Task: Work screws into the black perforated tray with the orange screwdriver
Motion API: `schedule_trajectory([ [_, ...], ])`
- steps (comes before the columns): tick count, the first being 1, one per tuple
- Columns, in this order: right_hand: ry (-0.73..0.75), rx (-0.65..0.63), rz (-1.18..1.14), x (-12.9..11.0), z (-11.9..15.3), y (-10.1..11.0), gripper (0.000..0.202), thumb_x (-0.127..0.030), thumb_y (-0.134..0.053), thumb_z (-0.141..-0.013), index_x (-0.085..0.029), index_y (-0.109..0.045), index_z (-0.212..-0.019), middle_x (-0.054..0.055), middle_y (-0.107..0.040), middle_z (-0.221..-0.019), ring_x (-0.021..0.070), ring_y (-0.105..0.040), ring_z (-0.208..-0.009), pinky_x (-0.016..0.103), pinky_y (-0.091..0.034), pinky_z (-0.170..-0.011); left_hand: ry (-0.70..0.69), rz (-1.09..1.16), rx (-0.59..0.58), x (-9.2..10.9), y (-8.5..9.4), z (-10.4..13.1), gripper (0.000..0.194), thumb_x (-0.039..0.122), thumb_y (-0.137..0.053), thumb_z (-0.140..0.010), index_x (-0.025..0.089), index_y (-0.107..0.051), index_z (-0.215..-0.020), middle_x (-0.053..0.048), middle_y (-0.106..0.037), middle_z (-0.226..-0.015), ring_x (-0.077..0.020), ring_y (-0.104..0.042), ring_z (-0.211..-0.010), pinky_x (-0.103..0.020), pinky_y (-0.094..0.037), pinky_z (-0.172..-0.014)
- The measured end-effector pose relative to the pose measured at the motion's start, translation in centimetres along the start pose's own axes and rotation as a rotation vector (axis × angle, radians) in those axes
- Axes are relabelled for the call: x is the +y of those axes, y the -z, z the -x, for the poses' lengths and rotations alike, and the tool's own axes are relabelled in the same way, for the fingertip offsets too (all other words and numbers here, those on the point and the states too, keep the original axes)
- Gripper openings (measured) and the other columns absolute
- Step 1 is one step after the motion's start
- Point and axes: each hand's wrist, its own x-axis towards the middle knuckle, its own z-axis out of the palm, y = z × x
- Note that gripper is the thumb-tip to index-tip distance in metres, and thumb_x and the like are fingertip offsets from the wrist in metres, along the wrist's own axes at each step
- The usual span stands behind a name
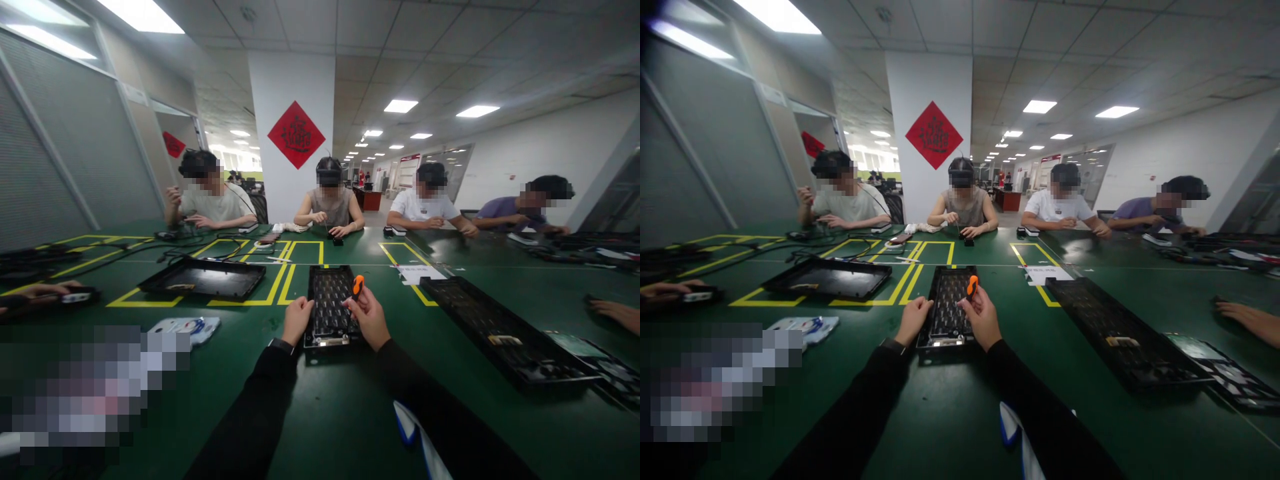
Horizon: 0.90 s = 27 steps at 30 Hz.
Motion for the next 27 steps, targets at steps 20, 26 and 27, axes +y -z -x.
schedule_trajectory([
  [20, 0.005, -0.044, 0.002, 0.24, -0.21, 0.02, 0.039, -0.032, -0.066, -0.066, -0.02, -0.05, -0.1, 0.001, -0.058, -0.078, 0.011, -0.053, -0.062, 0.02, -0.041, -0.048, -0.005, -0.009, -0.009, -0.19, 0.03, 0.07, 0.034, 0.036, -0.045, -0.073, 0.018, -0.03, -0.05, 0.006, -0.032, -0.048, -0.0082, -0.032, -0.05, -0.022, -0.022, -0.05],
  [26, 0.002, -0.029, 0.056, 0.56, -0.32, 0.41, 0.028, -0.033, -0.067, -0.064, -0.018, -0.054, -0.084, -0.005, -0.051, -0.058, 0.0078, -0.045, -0.049, 0.02, -0.037, -0.046, 0.001, -0.007, -0.015, -0.41, -0.02, -0.03, 0.033, 0.036, -0.045, -0.072, 0.018, -0.029, -0.05, 0.006, -0.032, -0.047, -0.0083, -0.031, -0.05, -0.022, -0.022, -0.05],
  [27, -0.002, -0.039, 0.06, 0.56, -0.34, 0.45, 0.027, -0.033, -0.066, -0.065, -0.018, -0.055, -0.085, -0.005, -0.05, -0.057, 0.0076, -0.044, -0.048, 0.02, -0.037, -0.046, -0.003, -0.008, -0.017, -0.47, -0.04, -0.04, 0.034, 0.037, -0.045, -0.073, 0.018, -0.029, -0.05, 0.006, -0.031, -0.048, -0.0083, -0.031, -0.05, -0.022, -0.022, -0.05],
])
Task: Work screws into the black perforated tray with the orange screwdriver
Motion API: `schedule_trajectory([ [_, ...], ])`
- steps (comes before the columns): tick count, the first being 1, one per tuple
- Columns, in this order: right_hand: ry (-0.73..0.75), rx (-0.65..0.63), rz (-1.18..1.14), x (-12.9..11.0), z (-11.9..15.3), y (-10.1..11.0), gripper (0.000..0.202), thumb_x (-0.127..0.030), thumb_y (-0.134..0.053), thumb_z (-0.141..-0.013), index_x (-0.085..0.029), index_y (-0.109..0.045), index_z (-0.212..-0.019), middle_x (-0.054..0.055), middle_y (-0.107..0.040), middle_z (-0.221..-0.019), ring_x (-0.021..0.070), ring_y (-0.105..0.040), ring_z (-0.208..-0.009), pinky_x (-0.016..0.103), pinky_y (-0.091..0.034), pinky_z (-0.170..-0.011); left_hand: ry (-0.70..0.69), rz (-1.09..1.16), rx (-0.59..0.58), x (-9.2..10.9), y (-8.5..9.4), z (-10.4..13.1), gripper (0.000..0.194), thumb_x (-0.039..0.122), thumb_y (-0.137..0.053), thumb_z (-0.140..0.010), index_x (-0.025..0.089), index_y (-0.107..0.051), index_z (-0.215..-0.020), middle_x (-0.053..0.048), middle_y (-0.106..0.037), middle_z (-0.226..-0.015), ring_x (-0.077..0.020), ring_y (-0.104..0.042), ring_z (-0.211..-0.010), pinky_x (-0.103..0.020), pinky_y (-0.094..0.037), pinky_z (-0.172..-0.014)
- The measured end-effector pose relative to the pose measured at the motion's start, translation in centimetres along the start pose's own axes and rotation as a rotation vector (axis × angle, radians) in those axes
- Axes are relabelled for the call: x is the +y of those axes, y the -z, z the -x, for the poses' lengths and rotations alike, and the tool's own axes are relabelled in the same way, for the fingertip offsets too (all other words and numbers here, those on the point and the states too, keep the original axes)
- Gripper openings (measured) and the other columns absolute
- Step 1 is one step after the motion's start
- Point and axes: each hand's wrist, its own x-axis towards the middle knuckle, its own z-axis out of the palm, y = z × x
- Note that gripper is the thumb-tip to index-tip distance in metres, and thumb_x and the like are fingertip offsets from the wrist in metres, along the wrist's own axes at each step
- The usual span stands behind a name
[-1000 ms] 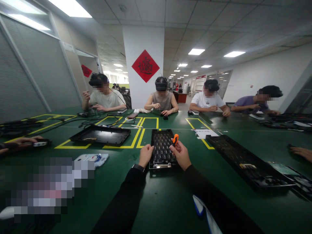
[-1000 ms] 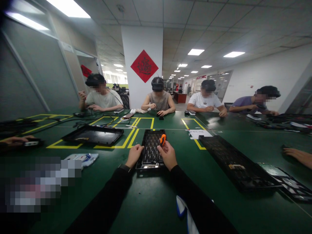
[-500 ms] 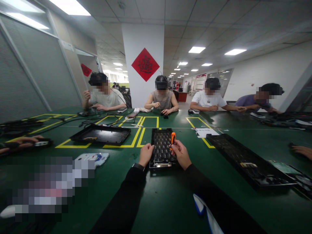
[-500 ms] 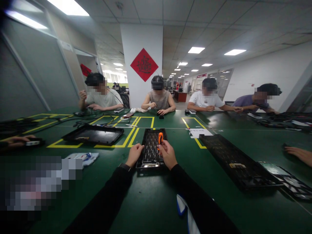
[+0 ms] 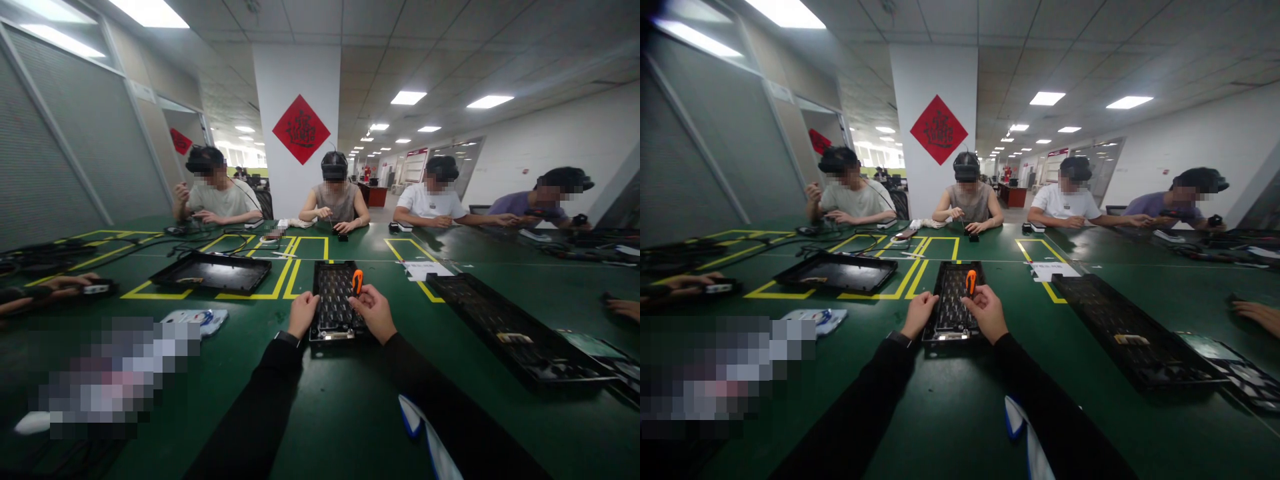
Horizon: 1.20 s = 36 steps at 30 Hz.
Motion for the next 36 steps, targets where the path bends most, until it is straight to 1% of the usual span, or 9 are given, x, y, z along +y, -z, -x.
schedule_trajectory([
  [5, -0.043, -0.006, -0.06, -0.23, -0.12, 0.0, 0.038, -0.036, -0.058, -0.072, -0.018, -0.052, -0.105, 0.003, -0.061, -0.083, 0.0082, -0.048, -0.052, 0.021, -0.038, -0.046, -0.017, -0.005, 0.001, -0.25, -0.08, -0.01, 0.035, 0.038, -0.044, -0.074, 0.018, -0.028, -0.051, 0.006, -0.03, -0.048, -0.008, -0.031, -0.05, -0.022, -0.022, -0.05],
  [7, -0.059, -0.011, -0.082, -0.37, -0.11, -0.05, 0.04, -0.037, -0.056, -0.073, -0.019, -0.051, -0.109, 0.004, -0.062, -0.087, 0.0079, -0.048, -0.05, 0.021, -0.038, -0.045, -0.02, -0.012, 0.003, -0.29, -0.1, -0.02, 0.035, 0.038, -0.044, -0.074, 0.018, -0.028, -0.051, 0.006, -0.03, -0.048, -0.0079, -0.03, -0.05, -0.022, -0.021, -0.05],
  [11, -0.055, -0.029, -0.062, -0.48, -0.06, -0.19, 0.038, -0.036, -0.059, -0.071, -0.019, -0.053, -0.104, 0.003, -0.062, -0.084, 0.0085, -0.048, -0.052, 0.021, -0.039, -0.046, -0.014, -0.023, 0.006, -0.27, -0.11, -0.1, 0.035, 0.037, -0.045, -0.074, 0.017, -0.028, -0.05, 0.006, -0.03, -0.048, -0.0078, -0.03, -0.049, -0.022, -0.021, -0.05],
  [16, -0.03, -0.026, 0.023, -0.3, -0.11, -0.12, 0.034, -0.034, -0.062, -0.069, -0.017, -0.056, -0.099, 0.0, -0.057, -0.071, 0.0075, -0.046, -0.05, 0.02, -0.038, -0.046, -0.008, -0.022, 0.003, -0.17, -0.1, -0.12, 0.035, 0.036, -0.046, -0.074, 0.017, -0.028, -0.05, 0.006, -0.031, -0.048, -0.0079, -0.031, -0.049, -0.022, -0.021, -0.05],
  [22, -0.042, -0.025, -0.061, -0.18, -0.15, 0.06, 0.04, -0.033, -0.056, -0.074, -0.019, -0.048, -0.112, 0.004, -0.06, -0.09, 0.0073, -0.048, -0.052, 0.021, -0.039, -0.046, -0.002, -0.023, -0.007, 0.03, 0.06, 0.01, 0.033, 0.036, -0.045, -0.074, 0.017, -0.029, -0.051, 0.006, -0.031, -0.048, -0.0081, -0.031, -0.05, -0.022, -0.021, -0.05],
  [25, -0.047, -0.04, -0.07, -0.13, -0.13, -0.02, 0.037, -0.032, -0.053, -0.076, -0.019, -0.048, -0.11, 0.004, -0.06, -0.087, 0.0072, -0.047, -0.051, 0.021, -0.039, -0.046, 0.001, -0.015, -0.006, 0.07, 0.08, 0.03, 0.033, 0.036, -0.045, -0.074, 0.017, -0.029, -0.051, 0.006, -0.032, -0.048, -0.0081, -0.031, -0.05, -0.022, -0.021, -0.05],
  [28, -0.035, -0.038, -0.053, -0.02, -0.13, -0.12, 0.036, -0.032, -0.058, -0.073, -0.019, -0.05, -0.105, 0.003, -0.059, -0.084, 0.0082, -0.048, -0.055, 0.02, -0.039, -0.047, 0.003, -0.013, -0.004, 0.05, 0.06, 0.02, 0.034, 0.036, -0.045, -0.073, 0.017, -0.029, -0.051, 0.006, -0.031, -0.048, -0.0081, -0.031, -0.05, -0.022, -0.021, -0.05],
  [32, 0.003, -0.023, -0.001, 0.12, -0.16, -0.08, 0.035, -0.029, -0.063, -0.069, -0.018, -0.052, -0.1, 0.0, -0.055, -0.078, 0.0063, -0.044, -0.052, 0.019, -0.038, -0.046, -0.012, -0.02, -0.001, 0.03, 0.04, 0.0, 0.034, 0.037, -0.045, -0.074, 0.017, -0.029, -0.051, 0.006, -0.031, -0.048, -0.0082, -0.031, -0.05, -0.022, -0.021, -0.05],
  [36, 0.004, -0.009, -0.02, 0.11, -0.15, 0.04, 0.04, -0.029, -0.062, -0.07, -0.018, -0.051, -0.106, 0.001, -0.054, -0.081, 0.0066, -0.045, -0.053, 0.019, -0.039, -0.047, -0.019, -0.026, -0.001, -0.02, -0.04, -0.05, 0.034, 0.037, -0.045, -0.074, 0.017, -0.03, -0.05, 0.006, -0.032, -0.048, -0.0083, -0.032, -0.05, -0.022, -0.021, -0.05],
])
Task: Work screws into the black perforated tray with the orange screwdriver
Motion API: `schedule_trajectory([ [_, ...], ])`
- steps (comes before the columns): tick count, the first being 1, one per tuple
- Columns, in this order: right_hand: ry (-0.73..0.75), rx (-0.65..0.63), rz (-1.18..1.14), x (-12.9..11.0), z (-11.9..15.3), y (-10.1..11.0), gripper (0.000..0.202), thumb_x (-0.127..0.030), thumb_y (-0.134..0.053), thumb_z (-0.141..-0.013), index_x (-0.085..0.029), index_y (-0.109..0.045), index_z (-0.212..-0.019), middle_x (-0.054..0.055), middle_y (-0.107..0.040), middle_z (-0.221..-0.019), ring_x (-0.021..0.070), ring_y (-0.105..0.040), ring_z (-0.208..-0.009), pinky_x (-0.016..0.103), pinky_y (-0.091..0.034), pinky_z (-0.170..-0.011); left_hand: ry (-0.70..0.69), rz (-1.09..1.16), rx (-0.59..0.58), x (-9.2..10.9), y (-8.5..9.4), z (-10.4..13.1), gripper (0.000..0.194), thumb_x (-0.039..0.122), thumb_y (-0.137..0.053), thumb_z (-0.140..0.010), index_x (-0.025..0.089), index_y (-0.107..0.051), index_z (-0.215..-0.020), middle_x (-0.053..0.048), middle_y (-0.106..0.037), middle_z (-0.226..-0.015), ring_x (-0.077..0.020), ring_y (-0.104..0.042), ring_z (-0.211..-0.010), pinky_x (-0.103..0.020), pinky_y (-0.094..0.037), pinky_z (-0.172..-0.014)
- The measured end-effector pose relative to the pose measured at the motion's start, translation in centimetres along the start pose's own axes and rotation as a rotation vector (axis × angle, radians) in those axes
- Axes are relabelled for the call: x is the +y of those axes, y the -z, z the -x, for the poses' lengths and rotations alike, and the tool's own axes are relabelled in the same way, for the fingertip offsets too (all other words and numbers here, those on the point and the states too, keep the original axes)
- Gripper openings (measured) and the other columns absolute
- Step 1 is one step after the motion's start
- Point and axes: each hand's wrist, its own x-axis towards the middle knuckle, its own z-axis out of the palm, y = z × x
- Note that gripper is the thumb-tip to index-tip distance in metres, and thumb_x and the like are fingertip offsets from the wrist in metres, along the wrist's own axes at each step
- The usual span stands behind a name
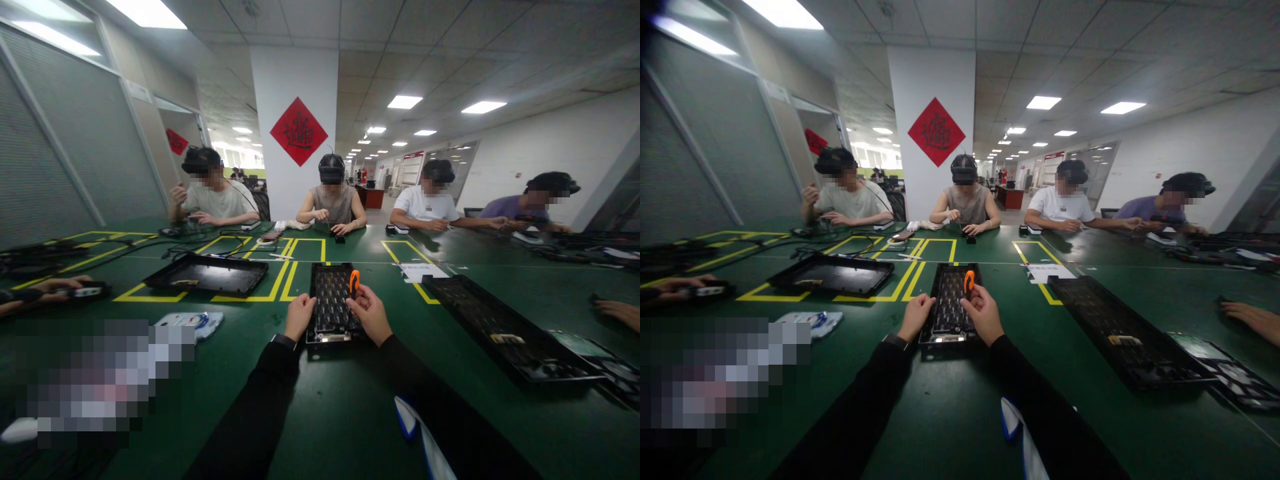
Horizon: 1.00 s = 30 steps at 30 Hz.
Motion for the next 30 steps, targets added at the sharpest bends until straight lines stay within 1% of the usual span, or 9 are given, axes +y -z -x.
schedule_trajectory([
  [5, -0.041, -0.014, -0.063, -0.19, 0.06, -0.05, 0.042, -0.029, -0.055, -0.075, -0.019, -0.046, -0.115, 0.004, -0.059, -0.088, 0.0076, -0.048, -0.054, 0.02, -0.04, -0.047, -0.009, -0.004, 0.003, -0.19, -0.08, -0.06, 0.034, 0.038, -0.044, -0.074, 0.018, -0.03, -0.051, 0.006, -0.033, -0.049, -0.0085, -0.032, -0.05, -0.022, -0.021, -0.051],
  [9, -0.038, -0.024, -0.037, -0.4, 0.15, -0.23, 0.041, -0.03, -0.058, -0.073, -0.019, -0.049, -0.11, 0.005, -0.06, -0.087, 0.0107, -0.053, -0.063, 0.02, -0.041, -0.05, -0.011, -0.006, 0.001, -0.18, -0.04, -0.05, 0.035, 0.038, -0.044, -0.074, 0.018, -0.029, -0.051, 0.006, -0.032, -0.048, -0.0086, -0.032, -0.05, -0.022, -0.022, -0.051],
  [13, -0.004, -0.028, 0.025, -0.33, 0.19, -0.23, 0.037, -0.031, -0.063, -0.07, -0.018, -0.054, -0.104, 0.004, -0.059, -0.087, 0.0126, -0.055, -0.073, 0.022, -0.045, -0.06, 0.002, 0.005, 0.003, -0.01, -0.02, 0.01, 0.035, 0.038, -0.045, -0.074, 0.018, -0.029, -0.05, 0.006, -0.032, -0.048, -0.0085, -0.032, -0.05, -0.022, -0.022, -0.051],
  [16, 0.04, -0.002, 0.083, -0.13, 0.11, -0.09, 0.035, -0.032, -0.064, -0.068, -0.017, -0.057, -0.099, 0.003, -0.058, -0.088, 0.0118, -0.054, -0.071, 0.023, -0.045, -0.063, 0.017, 0.017, 0.009, 0.08, -0.05, 0.04, 0.034, 0.037, -0.045, -0.073, 0.018, -0.029, -0.05, 0.006, -0.032, -0.047, -0.0084, -0.03, -0.05, -0.022, -0.021, -0.051],
  [18, 0.048, 0.008, 0.091, -0.05, 0.04, -0.04, 0.037, -0.032, -0.065, -0.067, -0.018, -0.057, -0.1, 0.003, -0.058, -0.087, 0.0108, -0.053, -0.068, 0.023, -0.045, -0.062, 0.017, 0.022, 0.007, 0.12, -0.04, 0.05, 0.034, 0.037, -0.045, -0.073, 0.018, -0.029, -0.05, 0.006, -0.031, -0.047, -0.0084, -0.03, -0.05, -0.022, -0.021, -0.051],
  [22, 0.019, 0.027, 0.009, -0.18, -0.02, -0.05, 0.044, -0.03, -0.065, -0.067, -0.018, -0.052, -0.107, 0.003, -0.059, -0.085, 0.0107, -0.052, -0.064, 0.023, -0.044, -0.058, 0.013, 0.027, 0.004, 0.24, 0.06, 0.08, 0.034, 0.037, -0.046, -0.073, 0.018, -0.028, -0.05, 0.006, -0.031, -0.047, -0.0084, -0.031, -0.05, -0.022, -0.021, -0.051],
  [26, -0.04, -0.008, -0.05, -0.41, 0.05, 0.01, 0.037, -0.03, -0.057, -0.072, -0.018, -0.052, -0.107, 0.004, -0.062, -0.084, 0.0093, -0.049, -0.054, 0.021, -0.039, -0.048, 0.02, 0.03, 0.002, 0.42, 0.18, 0.15, 0.033, 0.037, -0.045, -0.073, 0.018, -0.03, -0.05, 0.006, -0.032, -0.048, -0.0083, -0.031, -0.05, -0.022, -0.021, -0.05],
  [28, -0.046, -0.028, -0.045, -0.47, 0.11, 0.04, 0.035, -0.03, -0.054, -0.074, -0.018, -0.053, -0.107, 0.004, -0.062, -0.081, 0.0077, -0.046, -0.05, 0.021, -0.038, -0.047, 0.018, 0.021, -0.002, 0.46, 0.2, 0.15, 0.033, 0.037, -0.045, -0.073, 0.018, -0.03, -0.05, 0.006, -0.032, -0.048, -0.0083, -0.032, -0.05, -0.022, -0.021, -0.05],
  [30, -0.048, -0.026, -0.035, -0.5, 0.15, 0.01, 0.037, -0.031, -0.054, -0.074, -0.017, -0.053, -0.108, 0.004, -0.061, -0.081, 0.0081, -0.047, -0.053, 0.021, -0.038, -0.049, 0.015, 0.011, 0.0, 0.43, 0.18, 0.14, 0.034, 0.037, -0.045, -0.073, 0.018, -0.03, -0.05, 0.006, -0.032, -0.047, -0.0083, -0.032, -0.05, -0.022, -0.021, -0.05],
])
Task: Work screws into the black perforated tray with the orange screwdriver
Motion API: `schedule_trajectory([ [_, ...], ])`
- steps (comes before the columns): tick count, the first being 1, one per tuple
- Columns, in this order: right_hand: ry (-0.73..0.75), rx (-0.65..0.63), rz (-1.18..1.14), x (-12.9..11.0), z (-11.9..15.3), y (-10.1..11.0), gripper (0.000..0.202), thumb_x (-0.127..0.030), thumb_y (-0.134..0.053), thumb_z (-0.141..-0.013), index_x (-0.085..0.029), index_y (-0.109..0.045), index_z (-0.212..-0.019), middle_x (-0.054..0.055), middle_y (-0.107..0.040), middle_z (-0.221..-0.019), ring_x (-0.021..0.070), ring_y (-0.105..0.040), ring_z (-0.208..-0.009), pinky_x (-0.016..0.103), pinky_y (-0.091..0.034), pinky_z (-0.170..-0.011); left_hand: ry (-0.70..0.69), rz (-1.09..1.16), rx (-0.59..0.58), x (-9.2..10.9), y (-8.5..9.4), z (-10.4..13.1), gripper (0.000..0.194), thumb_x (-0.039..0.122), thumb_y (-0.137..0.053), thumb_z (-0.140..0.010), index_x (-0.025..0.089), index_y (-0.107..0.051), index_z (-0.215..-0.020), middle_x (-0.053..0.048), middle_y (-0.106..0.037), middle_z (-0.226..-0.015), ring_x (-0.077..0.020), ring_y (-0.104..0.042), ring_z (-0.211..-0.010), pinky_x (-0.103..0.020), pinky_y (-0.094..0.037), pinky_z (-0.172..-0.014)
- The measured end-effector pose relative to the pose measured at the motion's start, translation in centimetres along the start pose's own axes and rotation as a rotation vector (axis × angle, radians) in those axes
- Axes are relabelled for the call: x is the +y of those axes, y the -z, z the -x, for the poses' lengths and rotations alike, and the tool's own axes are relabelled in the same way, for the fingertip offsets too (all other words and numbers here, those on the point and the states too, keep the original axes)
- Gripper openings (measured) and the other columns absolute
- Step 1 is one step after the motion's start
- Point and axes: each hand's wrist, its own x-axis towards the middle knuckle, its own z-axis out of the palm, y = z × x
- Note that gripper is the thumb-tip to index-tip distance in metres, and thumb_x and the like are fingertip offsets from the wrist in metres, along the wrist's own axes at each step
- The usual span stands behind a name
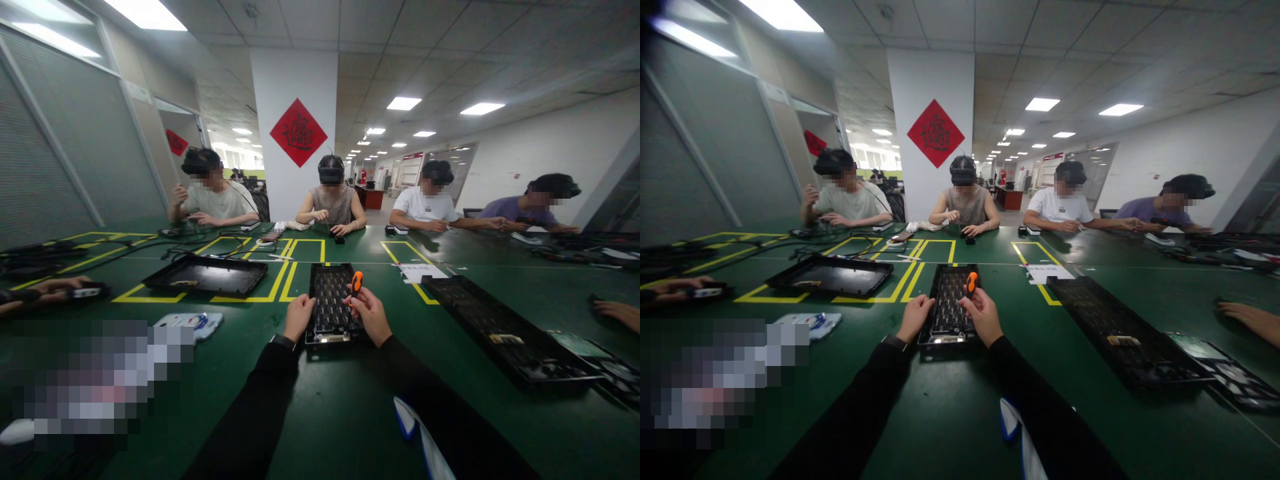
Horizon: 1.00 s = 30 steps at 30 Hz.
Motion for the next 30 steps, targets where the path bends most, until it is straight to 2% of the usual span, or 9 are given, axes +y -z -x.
schedule_trajectory([
  [8, 0.072, 0.052, 0.079, 0.08, -0.02, -0.14, 0.037, -0.03, -0.064, -0.067, -0.017, -0.056, -0.101, 0.0, -0.054, -0.074, 0.0079, -0.045, -0.055, 0.02, -0.039, -0.049, -0.006, 0.012, -0.001, -0.24, -0.11, -0.05, 0.034, 0.037, -0.045, -0.074, 0.017, -0.029, -0.051, 0.006, -0.031, -0.047, -0.0081, -0.032, -0.049, -0.022, -0.021, -0.05],
  [13, 0.028, 0.049, -0.017, 0.21, -0.17, 0.15, 0.04, -0.03, -0.058, -0.072, -0.019, -0.049, -0.109, 0.003, -0.058, -0.083, 0.0085, -0.048, -0.055, 0.02, -0.039, -0.047, 0.002, 0.025, 0.007, -0.13, -0.14, -0.06, 0.034, 0.036, -0.046, -0.073, 0.018, -0.027, -0.05, 0.006, -0.03, -0.047, -0.0081, -0.031, -0.049, -0.022, -0.021, -0.05],
  [17, -0.001, 0.031, -0.041, 0.24, -0.25, 0.26, 0.032, -0.031, -0.054, -0.074, -0.019, -0.051, -0.104, 0.003, -0.061, -0.082, 0.007, -0.045, -0.048, 0.021, -0.039, -0.046, 0.014, 0.051, 0.008, 0.01, -0.12, 0.03, 0.034, 0.035, -0.046, -0.073, 0.018, -0.028, -0.05, 0.006, -0.03, -0.048, -0.0083, -0.031, -0.049, -0.022, -0.021, -0.05],
  [22, -0.001, 0.029, 0.021, 0.11, -0.06, -0.13, 0.037, -0.034, -0.06, -0.07, -0.019, -0.054, -0.104, 0.002, -0.058, -0.078, 0.0094, -0.048, -0.055, 0.02, -0.038, -0.046, 0.031, 0.063, 0.005, 0.05, -0.07, 0.08, 0.033, 0.036, -0.046, -0.073, 0.018, -0.03, -0.05, 0.006, -0.031, -0.048, -0.0082, -0.031, -0.049, -0.022, -0.022, -0.05],
  [26, 0.075, 0.045, 0.101, 0.0, 0.01, -0.16, 0.036, -0.032, -0.063, -0.068, -0.018, -0.058, -0.101, 0.001, -0.054, -0.078, 0.0077, -0.044, -0.054, 0.02, -0.038, -0.047, 0.018, 0.047, 0.003, -0.01, -0.05, 0.04, 0.033, 0.036, -0.046, -0.073, 0.018, -0.031, -0.05, 0.006, -0.031, -0.048, -0.0084, -0.031, -0.05, -0.022, -0.022, -0.05],
  [30, 0.065, 0.059, 0.054, 0.09, -0.13, -0.07, 0.042, -0.03, -0.064, -0.066, -0.018, -0.054, -0.105, 0.002, -0.057, -0.082, 0.0096, -0.049, -0.06, 0.02, -0.04, -0.049, 0.019, 0.018, 0.002, 0.08, -0.01, 0.02, 0.033, 0.035, -0.046, -0.073, 0.017, -0.031, -0.05, 0.006, -0.032, -0.048, -0.0084, -0.031, -0.05, -0.022, -0.021, -0.05],
])
